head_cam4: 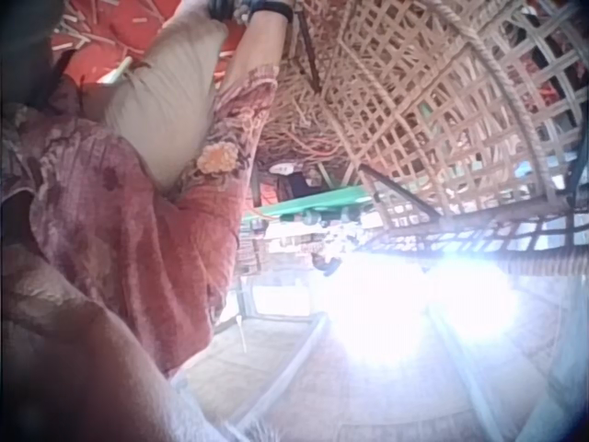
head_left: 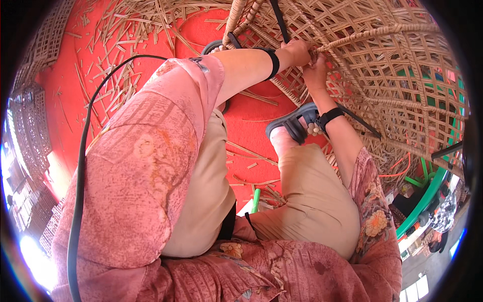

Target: The recorder weaves rattan strips into a pre-constructed frame and uses a pneumatic nail gun and wire cutters to secure and trim the materials to form a chair.

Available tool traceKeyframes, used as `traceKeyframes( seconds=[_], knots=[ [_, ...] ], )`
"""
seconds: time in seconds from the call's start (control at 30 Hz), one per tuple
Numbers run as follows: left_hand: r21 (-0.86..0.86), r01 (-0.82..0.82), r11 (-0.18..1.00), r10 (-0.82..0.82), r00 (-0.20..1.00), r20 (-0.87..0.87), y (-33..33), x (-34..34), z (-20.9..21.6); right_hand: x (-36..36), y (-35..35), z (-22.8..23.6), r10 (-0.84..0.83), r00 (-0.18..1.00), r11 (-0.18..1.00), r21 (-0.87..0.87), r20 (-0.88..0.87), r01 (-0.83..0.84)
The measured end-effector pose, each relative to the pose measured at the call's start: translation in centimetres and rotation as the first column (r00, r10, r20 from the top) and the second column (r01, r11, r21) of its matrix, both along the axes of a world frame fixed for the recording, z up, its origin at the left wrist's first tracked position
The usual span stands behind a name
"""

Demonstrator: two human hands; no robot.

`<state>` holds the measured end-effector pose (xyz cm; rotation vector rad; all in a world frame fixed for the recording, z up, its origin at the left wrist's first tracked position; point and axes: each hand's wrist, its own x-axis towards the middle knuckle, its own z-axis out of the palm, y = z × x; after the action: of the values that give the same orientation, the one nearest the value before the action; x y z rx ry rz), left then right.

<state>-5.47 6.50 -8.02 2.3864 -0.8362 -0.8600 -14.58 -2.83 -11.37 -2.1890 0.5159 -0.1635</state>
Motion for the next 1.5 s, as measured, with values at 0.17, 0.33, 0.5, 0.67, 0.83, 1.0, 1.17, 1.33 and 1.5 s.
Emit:
traceKeyframes(
  seconds=[0.17, 0.33, 0.5, 0.67, 0.83, 1.0, 1.17, 1.33, 1.5],
  knots=[
    [-0.047, -0.025, 0.999, 0.021, 0.996, -0.082, -1.0, 0.0, 0.5, 1.0, -2.1, -0.8, -0.004, 0.997, 0.972, 0.233, -0.077, 0.022],
    [-0.240, -0.124, 0.963, 0.139, 0.989, 0.047, 0.7, -1.1, -2.0, 1.4, 0.6, 0.2, -0.141, 0.990, 0.674, 0.735, 0.032, 0.072],
    [-0.242, -0.253, 0.937, 0.265, 0.964, 0.015, 0.0, -2.6, 0.3, 0.2, -0.1, 1.7, -0.186, 0.981, 0.611, 0.776, -0.054, 0.159],
    [-0.259, -0.149, 0.954, 0.200, 0.962, 0.184, 1.0, -0.5, -1.7, 0.8, 0.0, 1.8, 0.031, 0.984, 0.936, 0.351, -0.175, 0.033],
    [-0.046, -0.082, 0.996, 0.082, 0.997, -0.004, 2.6, 0.1, -1.8, 0.9, 0.9, 2.1, -0.113, 0.986, 0.757, 0.632, -0.122, 0.165],
    [0.199, 0.281, 0.939, -0.310, 0.942, 0.132, 2.1, -1.6, 0.4, 0.5, -2.4, -0.6, -0.141, 0.986, 0.849, 0.500, -0.094, 0.169],
    [0.305, 0.403, 0.863, -0.423, 0.906, -0.001, 4.4, -6.6, 1.4, 0.7, 1.3, 2.0, -0.187, 0.958, 0.982, -0.055, -0.220, 0.179],
    [0.075, 0.906, 0.417, -0.757, 0.392, -0.523, 1.5, -10.6, 3.0, 0.3, -1.6, 0.7, -0.023, 0.988, 0.999, -0.047, -0.150, 0.016],
    [0.221, 0.664, 0.715, -0.436, 0.669, -0.602, 0.4, -4.9, 0.8, 0.4, -1.6, 1.3, 0.047, 0.973, 0.941, -0.317, -0.228, -0.120]
  ],
)
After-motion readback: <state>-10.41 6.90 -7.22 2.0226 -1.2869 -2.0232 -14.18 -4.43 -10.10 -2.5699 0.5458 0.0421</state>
